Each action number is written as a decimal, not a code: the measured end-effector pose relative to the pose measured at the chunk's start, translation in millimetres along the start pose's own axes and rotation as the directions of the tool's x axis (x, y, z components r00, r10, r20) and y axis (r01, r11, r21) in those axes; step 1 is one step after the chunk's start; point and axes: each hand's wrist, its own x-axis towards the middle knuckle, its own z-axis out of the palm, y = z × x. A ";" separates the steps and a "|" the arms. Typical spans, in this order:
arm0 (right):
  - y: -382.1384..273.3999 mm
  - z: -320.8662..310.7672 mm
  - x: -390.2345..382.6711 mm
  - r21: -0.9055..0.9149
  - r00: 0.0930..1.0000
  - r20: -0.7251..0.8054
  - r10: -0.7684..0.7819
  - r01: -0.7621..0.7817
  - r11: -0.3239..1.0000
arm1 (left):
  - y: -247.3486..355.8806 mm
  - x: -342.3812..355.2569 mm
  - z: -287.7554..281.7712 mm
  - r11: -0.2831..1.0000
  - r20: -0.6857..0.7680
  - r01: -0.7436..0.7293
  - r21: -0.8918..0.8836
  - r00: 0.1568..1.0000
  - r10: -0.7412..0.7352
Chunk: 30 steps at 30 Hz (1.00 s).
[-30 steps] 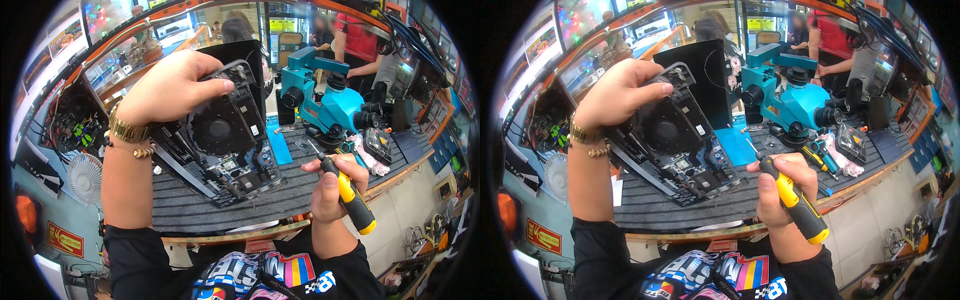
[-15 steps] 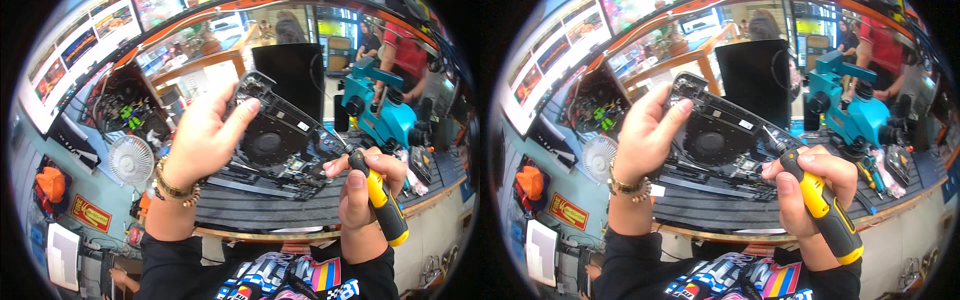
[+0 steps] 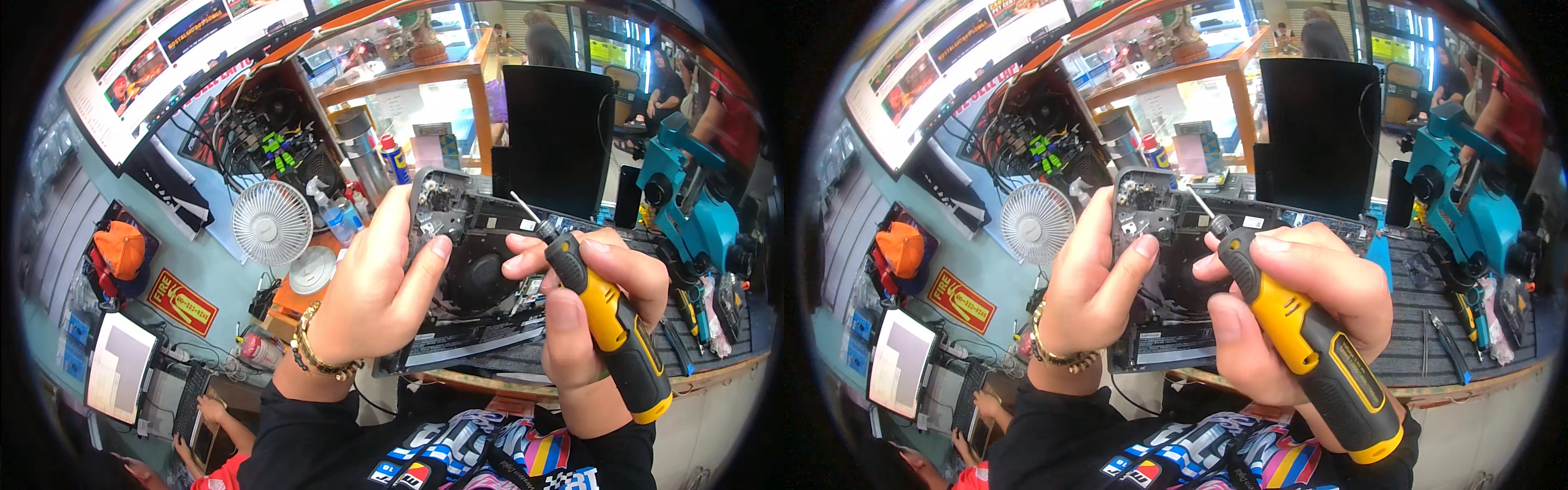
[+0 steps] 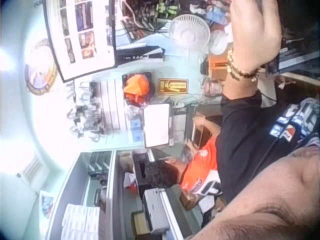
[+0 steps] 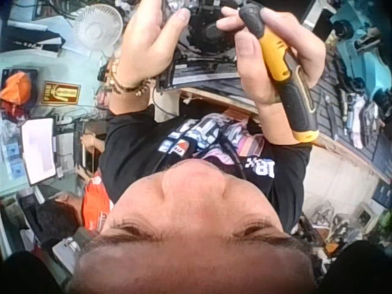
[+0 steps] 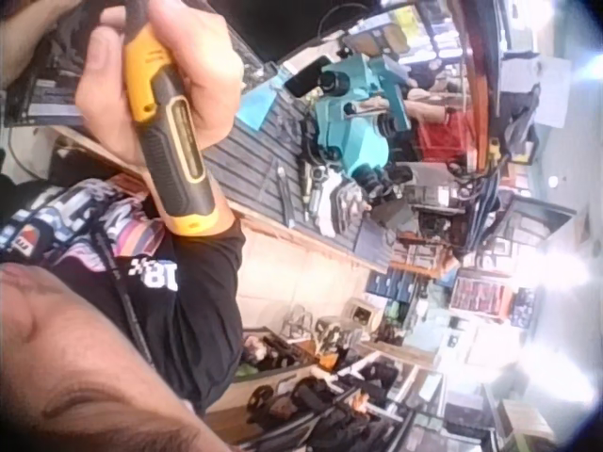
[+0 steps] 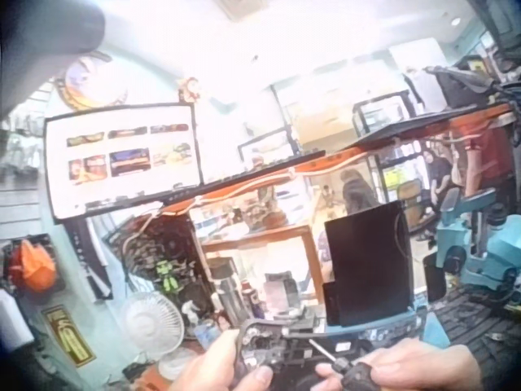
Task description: The person uses a screwdriver to remove screws from the internal components of a laptop and then picks up the laptop chassis to turn it over.
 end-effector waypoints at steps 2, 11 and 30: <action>0.1 3.9 1.6 -0.030 0.998 0.056 -0.002 0.003 1.000 | -2.0 -11.5 -1.0 0.999 -0.020 -0.006 0.050 1.000 0.007; -6.4 31.7 -1.5 -0.190 0.987 0.155 -0.039 0.068 0.979 | 2.5 -39.0 -1.9 0.996 -0.071 0.081 -0.035 0.994 -0.083; -13.2 55.3 -6.6 -0.260 0.994 0.094 -0.049 0.072 0.963 | 11.0 -47.3 1.2 0.991 -0.039 0.106 -0.076 0.993 -0.109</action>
